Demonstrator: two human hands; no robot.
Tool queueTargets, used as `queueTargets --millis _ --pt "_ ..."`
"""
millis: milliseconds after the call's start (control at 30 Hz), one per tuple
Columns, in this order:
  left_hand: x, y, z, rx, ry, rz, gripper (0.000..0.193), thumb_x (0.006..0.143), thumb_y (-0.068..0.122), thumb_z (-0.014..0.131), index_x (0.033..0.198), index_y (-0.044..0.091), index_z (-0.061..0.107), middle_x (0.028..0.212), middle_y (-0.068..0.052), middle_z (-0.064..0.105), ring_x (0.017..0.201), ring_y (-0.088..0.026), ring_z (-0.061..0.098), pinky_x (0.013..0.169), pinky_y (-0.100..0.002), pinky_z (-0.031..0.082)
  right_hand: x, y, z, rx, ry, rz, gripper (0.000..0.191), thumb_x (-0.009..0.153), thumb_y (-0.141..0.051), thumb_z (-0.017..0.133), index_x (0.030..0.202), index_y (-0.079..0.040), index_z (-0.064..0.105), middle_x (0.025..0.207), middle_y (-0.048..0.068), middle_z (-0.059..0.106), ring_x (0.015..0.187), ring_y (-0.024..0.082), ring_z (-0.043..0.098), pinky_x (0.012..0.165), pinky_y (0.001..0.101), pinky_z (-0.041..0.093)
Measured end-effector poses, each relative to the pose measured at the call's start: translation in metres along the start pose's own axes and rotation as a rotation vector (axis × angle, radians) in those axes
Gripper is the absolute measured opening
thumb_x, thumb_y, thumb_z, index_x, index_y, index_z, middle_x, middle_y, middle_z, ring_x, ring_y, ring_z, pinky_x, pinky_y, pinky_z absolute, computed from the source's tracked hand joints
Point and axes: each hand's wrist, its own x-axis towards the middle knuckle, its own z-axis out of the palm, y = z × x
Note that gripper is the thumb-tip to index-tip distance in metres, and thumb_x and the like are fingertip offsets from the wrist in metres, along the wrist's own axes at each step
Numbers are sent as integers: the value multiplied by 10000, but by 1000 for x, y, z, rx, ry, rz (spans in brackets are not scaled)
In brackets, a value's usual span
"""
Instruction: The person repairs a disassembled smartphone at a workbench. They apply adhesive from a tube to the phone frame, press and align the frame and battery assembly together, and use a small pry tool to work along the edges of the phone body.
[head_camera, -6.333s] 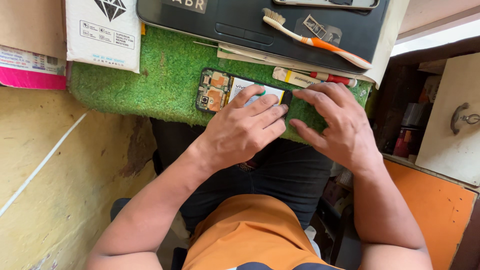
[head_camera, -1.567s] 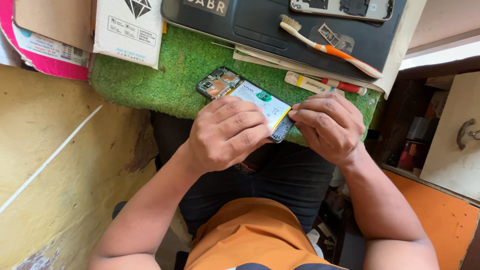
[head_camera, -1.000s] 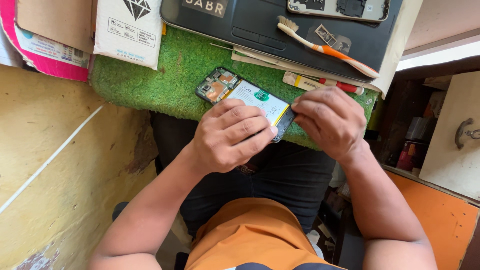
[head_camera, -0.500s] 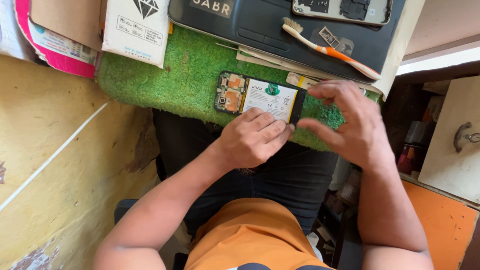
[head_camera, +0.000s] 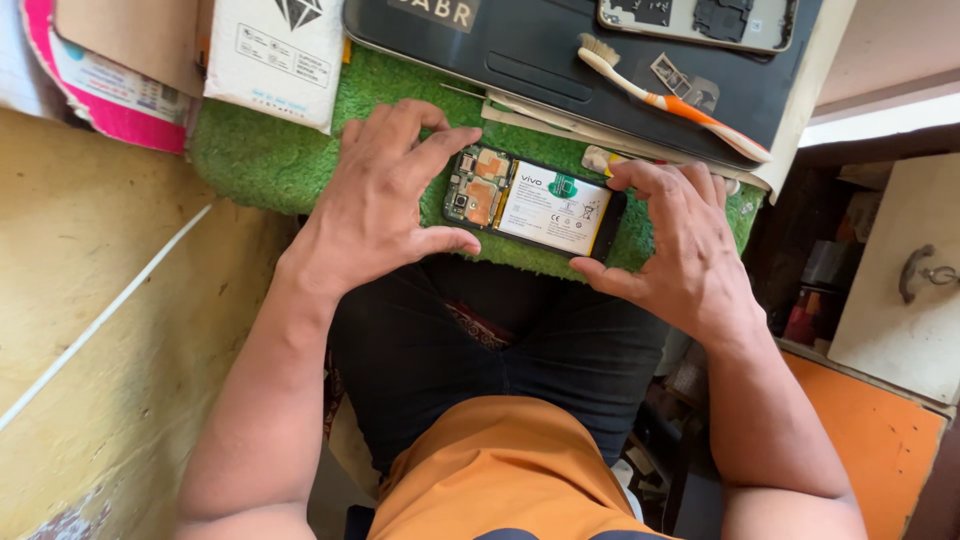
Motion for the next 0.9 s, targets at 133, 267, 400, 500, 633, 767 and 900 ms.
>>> queueTargets --millis 133,267,400,500,633,767,900 --pt "2 -2 1 -17 -36 -21 857 570 397 990 1304 126 641 1256 -103 563 1179 -334 528 959 -496 367 -8 13 -24 117 47 62 783 718 -285 941 1350 -28 558 1264 106 626 1042 274 634 945 400 537" --pt "4 -6 0 -216 7 49 800 586 324 983 1258 90 617 1256 -93 617 1172 -297 602 985 -446 454 -24 31 -40 -14 102 203 311 937 -160 892 1157 -58 697 1132 91 667 957 213 682 844 326 570" --pt "10 -5 13 -869 -7 49 743 780 272 969 1335 64 522 1375 -115 624 1268 -208 623 1154 -365 500 -30 35 -37 -125 29 267 130 949 -116 844 1040 -91 754 1008 68 700 925 229 687 805 354 561" --pt "16 5 34 -1308 79 51 784 878 273 957 1459 63 476 1426 -161 607 1337 -204 605 1175 -371 512 -28 31 -31 -165 18 207 170 917 -143 853 1044 -85 757 983 77 695 920 265 680 811 386 554" --pt "18 21 50 -1586 153 -74 819 970 478 802 1554 36 437 1386 -177 632 1260 -254 665 1109 -404 569 -27 28 -25 -165 48 144 198 915 -154 848 1066 -74 747 1008 82 702 951 295 679 844 401 552" --pt "16 35 56 -1646 112 -286 913 1005 682 578 1628 42 391 1354 -183 640 1199 -259 671 1018 -448 616 -23 31 -17 -158 109 124 197 968 -148 839 1124 -81 740 1025 78 703 976 276 687 856 387 564" --pt "17 43 63 -1799 22 -318 799 1062 620 487 1651 95 359 1348 -194 623 1157 -253 659 983 -469 611 -11 28 -8 -166 106 98 236 945 -167 843 1154 -91 764 995 76 677 903 273 675 803 386 560"
